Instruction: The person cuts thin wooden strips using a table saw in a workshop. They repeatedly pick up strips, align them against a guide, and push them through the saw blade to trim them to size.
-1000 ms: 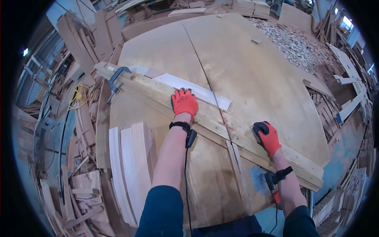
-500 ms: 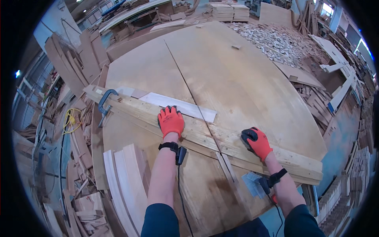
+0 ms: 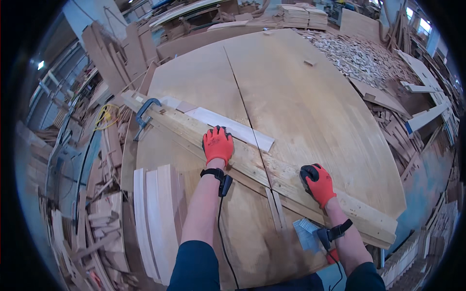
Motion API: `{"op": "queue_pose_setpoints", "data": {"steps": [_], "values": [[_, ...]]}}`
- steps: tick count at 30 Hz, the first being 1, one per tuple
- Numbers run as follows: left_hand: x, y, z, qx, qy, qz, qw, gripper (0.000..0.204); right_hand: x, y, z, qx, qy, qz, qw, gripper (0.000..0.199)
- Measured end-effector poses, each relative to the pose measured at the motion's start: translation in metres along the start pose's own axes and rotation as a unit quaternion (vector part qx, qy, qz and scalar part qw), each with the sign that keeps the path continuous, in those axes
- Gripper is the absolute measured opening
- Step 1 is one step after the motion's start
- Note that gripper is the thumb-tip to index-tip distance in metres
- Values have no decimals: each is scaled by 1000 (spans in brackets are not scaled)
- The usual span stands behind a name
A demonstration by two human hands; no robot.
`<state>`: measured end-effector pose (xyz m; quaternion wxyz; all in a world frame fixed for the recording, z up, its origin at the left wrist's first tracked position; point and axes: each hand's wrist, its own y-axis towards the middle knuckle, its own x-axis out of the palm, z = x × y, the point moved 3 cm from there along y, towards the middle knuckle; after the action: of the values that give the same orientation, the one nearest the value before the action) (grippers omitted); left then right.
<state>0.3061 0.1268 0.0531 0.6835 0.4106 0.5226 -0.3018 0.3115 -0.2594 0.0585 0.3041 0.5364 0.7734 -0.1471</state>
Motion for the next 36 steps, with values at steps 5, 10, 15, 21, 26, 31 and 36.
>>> {"op": "queue_pose_setpoints", "data": {"steps": [5, 10, 15, 21, 26, 31, 36], "values": [[-25, -80, 11, -19, -63, 44, 997, 41, -20, -71, 7, 19, -21, -55, 998, 27], [-43, -160, 1, -37, -71, 51, 995, 44, -10, -79, -22, -7, -52, -118, 992, 36], [-61, -211, 22, -31, -129, 46, 990, 44, 41, -75, -45, -116, -299, -44, 946, 51], [-72, -260, 32, -29, -149, 57, 987, 43, 40, -110, -38, 28, -57, -99, 993, 46], [-80, -294, 15, -10, -182, 56, 982, 47, -8, -126, -99, -307, -213, -299, 878, 34], [-166, -357, 8, 3, -223, 45, 974, 64, -75, -33, -70, -92, -261, 149, 949, 59], [-246, -462, -87, -151, 104, -4, 983, 95, 65, -92, -95, -145, -276, -145, 939, 71]]}}
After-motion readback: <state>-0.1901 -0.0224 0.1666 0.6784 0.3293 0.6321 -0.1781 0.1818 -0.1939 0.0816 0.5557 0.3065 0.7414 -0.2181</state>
